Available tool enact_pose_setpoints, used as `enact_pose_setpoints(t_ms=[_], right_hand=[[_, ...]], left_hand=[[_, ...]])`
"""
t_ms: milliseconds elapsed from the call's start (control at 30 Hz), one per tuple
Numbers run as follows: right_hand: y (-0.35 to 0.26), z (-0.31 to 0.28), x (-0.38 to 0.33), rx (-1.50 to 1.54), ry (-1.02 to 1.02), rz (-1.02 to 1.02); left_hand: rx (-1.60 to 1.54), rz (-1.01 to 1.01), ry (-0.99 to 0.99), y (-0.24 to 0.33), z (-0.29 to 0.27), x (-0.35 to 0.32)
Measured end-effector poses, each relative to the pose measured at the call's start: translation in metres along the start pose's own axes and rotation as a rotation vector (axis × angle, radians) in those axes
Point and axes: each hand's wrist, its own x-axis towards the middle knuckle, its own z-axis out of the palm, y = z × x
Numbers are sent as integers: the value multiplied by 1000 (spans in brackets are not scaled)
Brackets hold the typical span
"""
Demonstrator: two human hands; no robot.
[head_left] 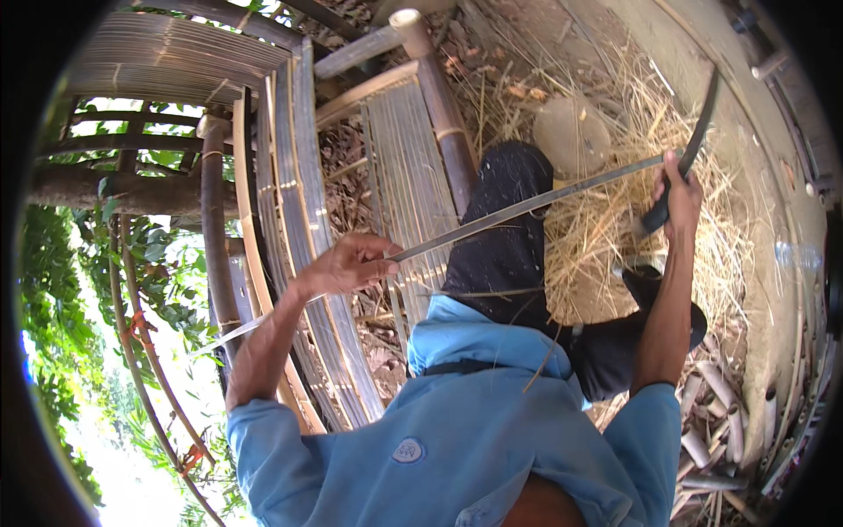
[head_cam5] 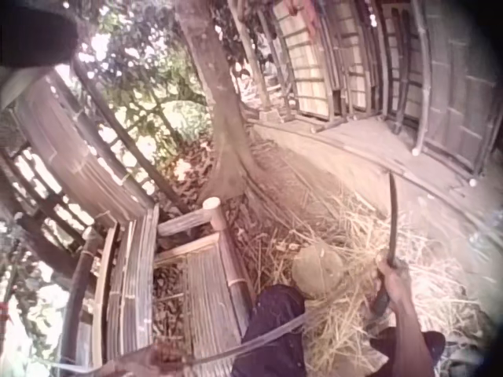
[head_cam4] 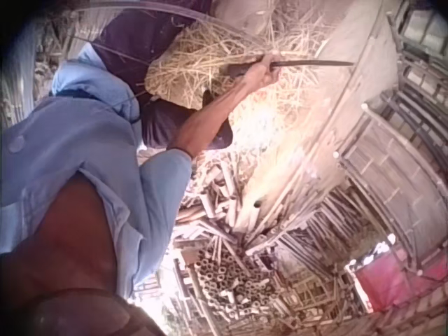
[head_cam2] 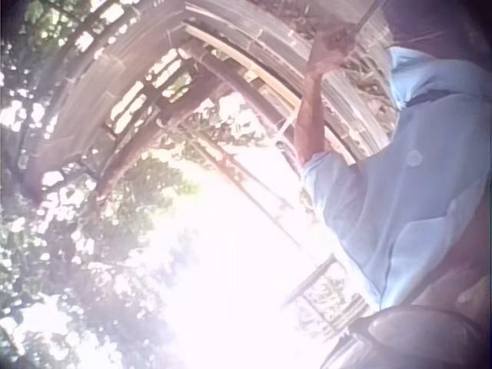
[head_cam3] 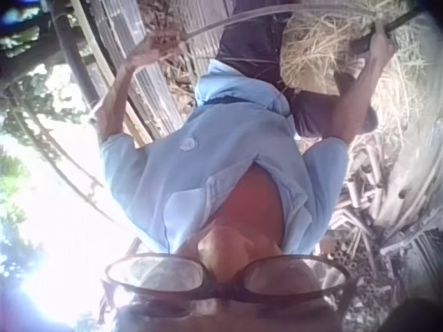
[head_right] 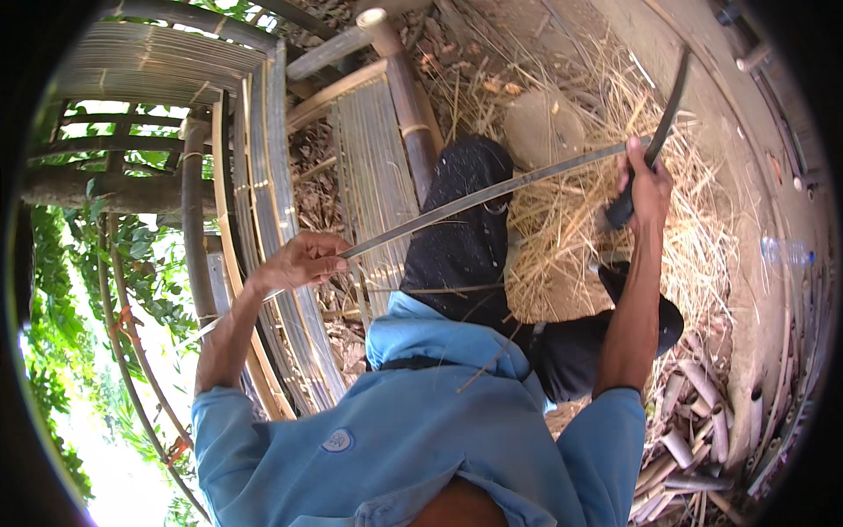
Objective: The person is stripping a long bamboo stick with a large knife, repeatedly drawing the blade along the surface to create thin strips.
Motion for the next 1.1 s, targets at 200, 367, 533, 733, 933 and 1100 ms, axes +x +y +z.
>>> enact_pose_setpoints(t_ms=[200, 367, 533, 733, 933, 1100], right_hand=[[38, 0, -29, -417, -163, -72], [60, 20, -55, -449, -196, -15], [53, 33, -59, -435, -288, -24], [47, 57, -65, -412, -340, -47], [43, 67, -73, -406, -337, -40], [51, 49, -68, -435, -319, -49]], left_hand=[[-121, 70, 495, 33, -3, -21], [-74, -143, 792, 9, 15, -51], [-195, -255, 1011, -62, 86, -68], [-401, -224, 1091, -119, 134, -40], [-426, -174, 1132, -136, 127, -3], [-409, -221, 1084, -126, 119, 2]])
